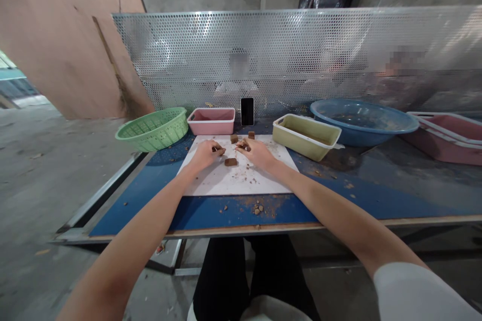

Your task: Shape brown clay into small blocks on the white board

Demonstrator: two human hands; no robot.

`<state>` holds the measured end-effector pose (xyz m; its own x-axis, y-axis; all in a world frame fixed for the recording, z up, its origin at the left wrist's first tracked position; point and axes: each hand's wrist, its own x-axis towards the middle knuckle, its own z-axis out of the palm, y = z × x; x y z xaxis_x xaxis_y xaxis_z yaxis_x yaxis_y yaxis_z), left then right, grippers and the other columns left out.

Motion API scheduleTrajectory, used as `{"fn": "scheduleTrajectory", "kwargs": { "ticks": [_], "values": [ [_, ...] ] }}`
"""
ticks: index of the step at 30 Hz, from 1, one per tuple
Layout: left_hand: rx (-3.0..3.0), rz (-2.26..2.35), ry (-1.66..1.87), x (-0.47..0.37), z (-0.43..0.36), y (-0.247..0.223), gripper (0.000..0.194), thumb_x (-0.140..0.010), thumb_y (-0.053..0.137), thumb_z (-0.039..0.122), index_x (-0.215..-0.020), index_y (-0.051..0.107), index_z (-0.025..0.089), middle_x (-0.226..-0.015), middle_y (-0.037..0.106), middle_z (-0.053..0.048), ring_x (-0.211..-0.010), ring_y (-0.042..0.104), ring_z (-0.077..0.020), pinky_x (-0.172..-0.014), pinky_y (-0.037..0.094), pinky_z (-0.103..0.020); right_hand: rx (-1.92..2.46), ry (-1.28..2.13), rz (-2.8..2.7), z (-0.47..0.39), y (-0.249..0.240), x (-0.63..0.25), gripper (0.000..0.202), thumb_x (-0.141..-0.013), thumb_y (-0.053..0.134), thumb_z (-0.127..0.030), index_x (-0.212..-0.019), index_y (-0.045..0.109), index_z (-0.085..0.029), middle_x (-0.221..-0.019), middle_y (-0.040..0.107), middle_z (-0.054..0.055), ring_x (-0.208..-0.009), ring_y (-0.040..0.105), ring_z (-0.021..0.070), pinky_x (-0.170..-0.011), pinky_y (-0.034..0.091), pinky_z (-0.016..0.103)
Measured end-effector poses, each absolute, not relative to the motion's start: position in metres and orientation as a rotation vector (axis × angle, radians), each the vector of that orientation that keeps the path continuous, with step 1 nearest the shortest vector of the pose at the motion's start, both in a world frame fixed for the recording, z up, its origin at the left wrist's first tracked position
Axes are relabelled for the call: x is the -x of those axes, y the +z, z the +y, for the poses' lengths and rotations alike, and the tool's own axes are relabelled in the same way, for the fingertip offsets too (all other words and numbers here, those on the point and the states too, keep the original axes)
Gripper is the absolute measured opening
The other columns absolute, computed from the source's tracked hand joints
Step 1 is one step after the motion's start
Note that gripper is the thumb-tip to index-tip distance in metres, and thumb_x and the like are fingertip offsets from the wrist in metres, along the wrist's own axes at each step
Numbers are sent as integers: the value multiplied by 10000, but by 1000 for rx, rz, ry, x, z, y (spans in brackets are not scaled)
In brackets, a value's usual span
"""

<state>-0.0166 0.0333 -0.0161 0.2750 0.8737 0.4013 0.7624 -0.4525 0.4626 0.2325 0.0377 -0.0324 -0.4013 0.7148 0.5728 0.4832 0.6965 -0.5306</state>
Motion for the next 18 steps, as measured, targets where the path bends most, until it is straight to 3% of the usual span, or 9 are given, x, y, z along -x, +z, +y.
{"fn": "scheduleTrajectory", "kwargs": {
  "ticks": [4,10,18],
  "values": [
    [-2429,1501,883,21,37,-18,219,-866,701,352,-778,833,201,-835,783,-113,-758,659,-246,-751,470,-355,817,300,-2050,39,-32,-233,161,-1034,663,-367,-1064,740,-229,-1143,734,87,-1086,693,243,-984,529,375],
    [-2494,1447,871,25,43,-22,183,-860,705,322,-850,852,214,-870,792,-105,-777,666,-251,-826,480,-366,851,391,-1990,41,-36,-232,243,-987,729,-372,-1172,735,-214,-1081,780,83,-1021,723,235,-968,542,375],
    [-2408,1547,916,15,32,-9,251,-884,667,367,-871,831,177,-881,756,-112,-750,624,-228,-744,457,-338,842,754,-1829,40,-39,-225,282,-873,823,-336,-1101,730,-198,-970,798,71,-848,759,210,-848,608,372]
  ]
}}
